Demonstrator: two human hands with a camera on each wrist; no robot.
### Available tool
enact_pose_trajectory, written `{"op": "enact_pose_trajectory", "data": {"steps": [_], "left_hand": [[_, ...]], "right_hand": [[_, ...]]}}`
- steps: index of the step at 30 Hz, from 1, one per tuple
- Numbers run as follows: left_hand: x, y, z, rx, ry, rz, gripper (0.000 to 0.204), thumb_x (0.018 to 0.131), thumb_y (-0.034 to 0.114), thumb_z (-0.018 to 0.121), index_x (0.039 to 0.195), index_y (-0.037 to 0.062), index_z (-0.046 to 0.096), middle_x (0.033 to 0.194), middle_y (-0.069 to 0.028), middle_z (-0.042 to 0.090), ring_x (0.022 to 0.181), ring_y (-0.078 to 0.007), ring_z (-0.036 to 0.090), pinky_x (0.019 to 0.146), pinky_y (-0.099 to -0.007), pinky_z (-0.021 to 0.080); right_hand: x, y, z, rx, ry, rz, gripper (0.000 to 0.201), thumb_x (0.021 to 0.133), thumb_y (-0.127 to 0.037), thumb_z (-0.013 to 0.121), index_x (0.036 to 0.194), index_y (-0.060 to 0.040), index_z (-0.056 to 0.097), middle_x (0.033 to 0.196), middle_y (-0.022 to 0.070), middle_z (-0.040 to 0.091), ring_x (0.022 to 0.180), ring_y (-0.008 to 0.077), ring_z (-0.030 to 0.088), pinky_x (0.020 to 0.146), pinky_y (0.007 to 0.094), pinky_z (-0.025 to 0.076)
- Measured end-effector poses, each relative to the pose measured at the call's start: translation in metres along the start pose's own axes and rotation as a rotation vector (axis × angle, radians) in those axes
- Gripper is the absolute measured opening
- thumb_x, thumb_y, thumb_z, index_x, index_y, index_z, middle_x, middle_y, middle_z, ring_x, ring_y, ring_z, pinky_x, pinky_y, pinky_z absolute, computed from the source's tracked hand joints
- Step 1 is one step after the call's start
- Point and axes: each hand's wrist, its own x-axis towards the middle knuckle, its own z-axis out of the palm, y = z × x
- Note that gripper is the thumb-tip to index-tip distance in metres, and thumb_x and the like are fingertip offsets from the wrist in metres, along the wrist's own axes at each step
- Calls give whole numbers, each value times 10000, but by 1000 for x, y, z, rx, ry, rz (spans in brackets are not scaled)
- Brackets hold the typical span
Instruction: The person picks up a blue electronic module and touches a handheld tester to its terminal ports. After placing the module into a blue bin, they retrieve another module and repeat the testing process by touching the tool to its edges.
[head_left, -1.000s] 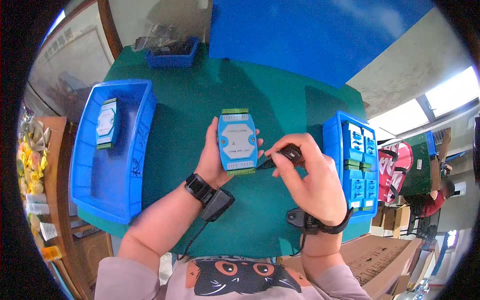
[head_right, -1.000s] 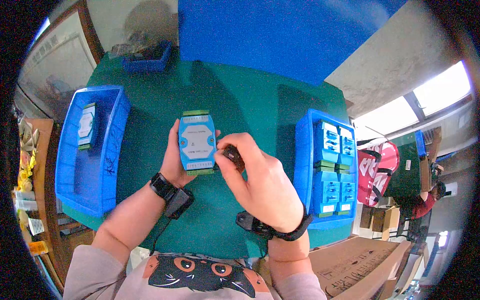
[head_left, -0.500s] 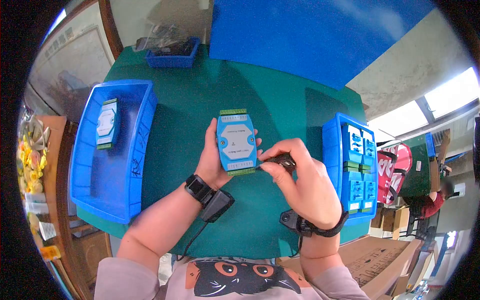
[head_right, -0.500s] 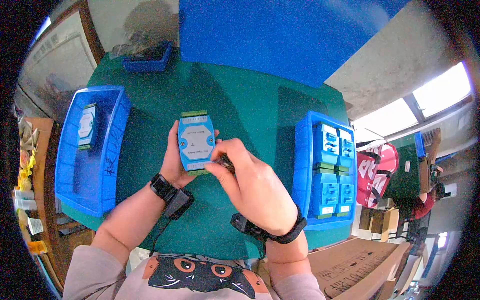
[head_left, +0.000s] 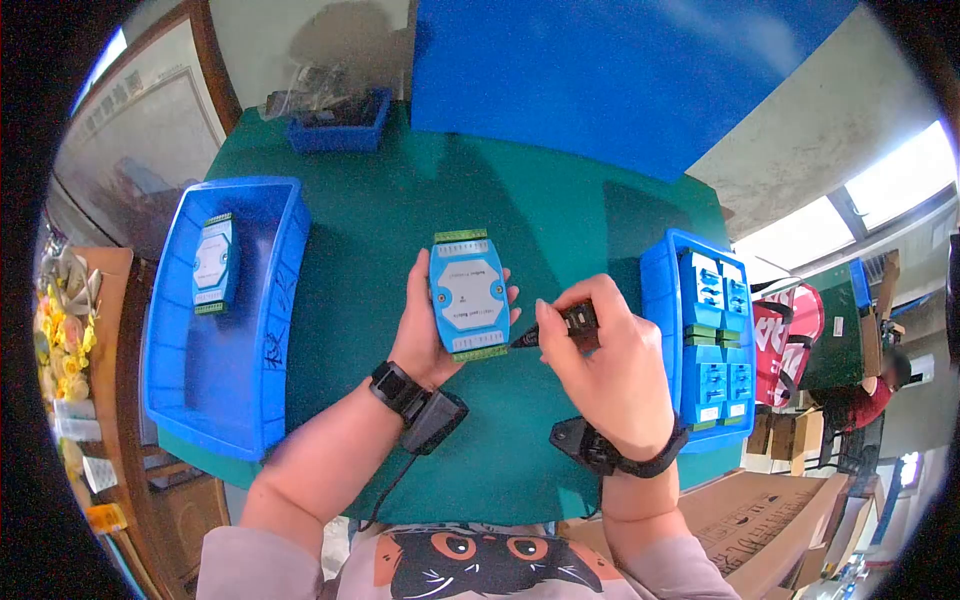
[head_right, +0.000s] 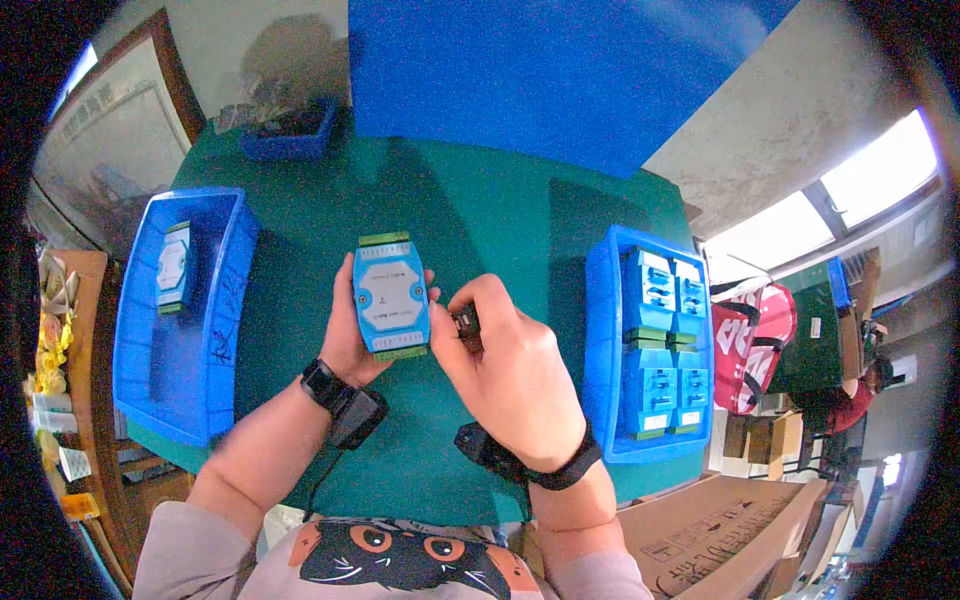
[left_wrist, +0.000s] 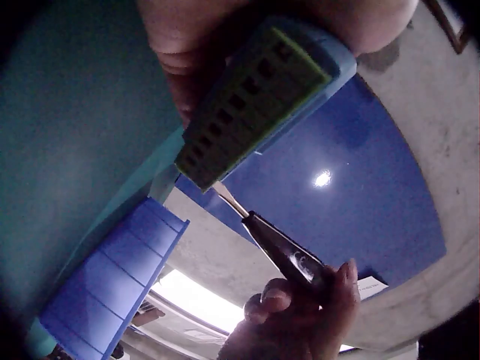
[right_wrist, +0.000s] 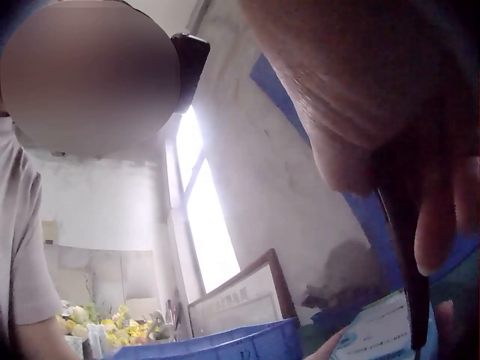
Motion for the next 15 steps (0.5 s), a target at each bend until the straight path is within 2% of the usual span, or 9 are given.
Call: {"op": "enact_pose_trajectory", "data": {"steps": [3, 6, 12, 15], "left_hand": [[1, 0, -2, -2, -13, 6, 713, 957, 629, 242, 1312, 53, 466, 1191, -154, 588, 1059, -291, 597, 907, -463, 515], [1, -1, -2, 7, -13, 11, 712, 958, 627, 240, 1308, 50, 468, 1187, -155, 590, 1057, -292, 598, 902, -462, 517], [1, 0, -1, 13, -6, 1, 714, 959, 627, 235, 1302, 47, 472, 1170, -151, 597, 1053, -288, 599, 897, -451, 518], [3, -1, -4, 34, -18, -7, 717, 959, 629, 230, 1301, 48, 473, 1168, -147, 598, 1053, -284, 599, 901, -444, 517]], "right_hand": [[-1, 1, 6, -60, 60, -14, 181, 878, -129, 659, 902, -18, 518, 648, 175, 609, 604, 364, 641, 492, 403, 478], [-1, -3, 5, -69, 33, -55, 185, 887, -129, 647, 921, -10, 509, 686, 196, 616, 648, 383, 641, 518, 414, 484], [-2, -1, -3, -5, -153, -95, 202, 912, -119, 603, 1012, -6, 470, 872, 226, 638, 818, 425, 630, 630, 451, 496], [-2, 3, -2, 29, -199, -97, 202, 914, -114, 594, 1025, -10, 460, 906, 217, 642, 851, 422, 628, 649, 456, 497]]}}
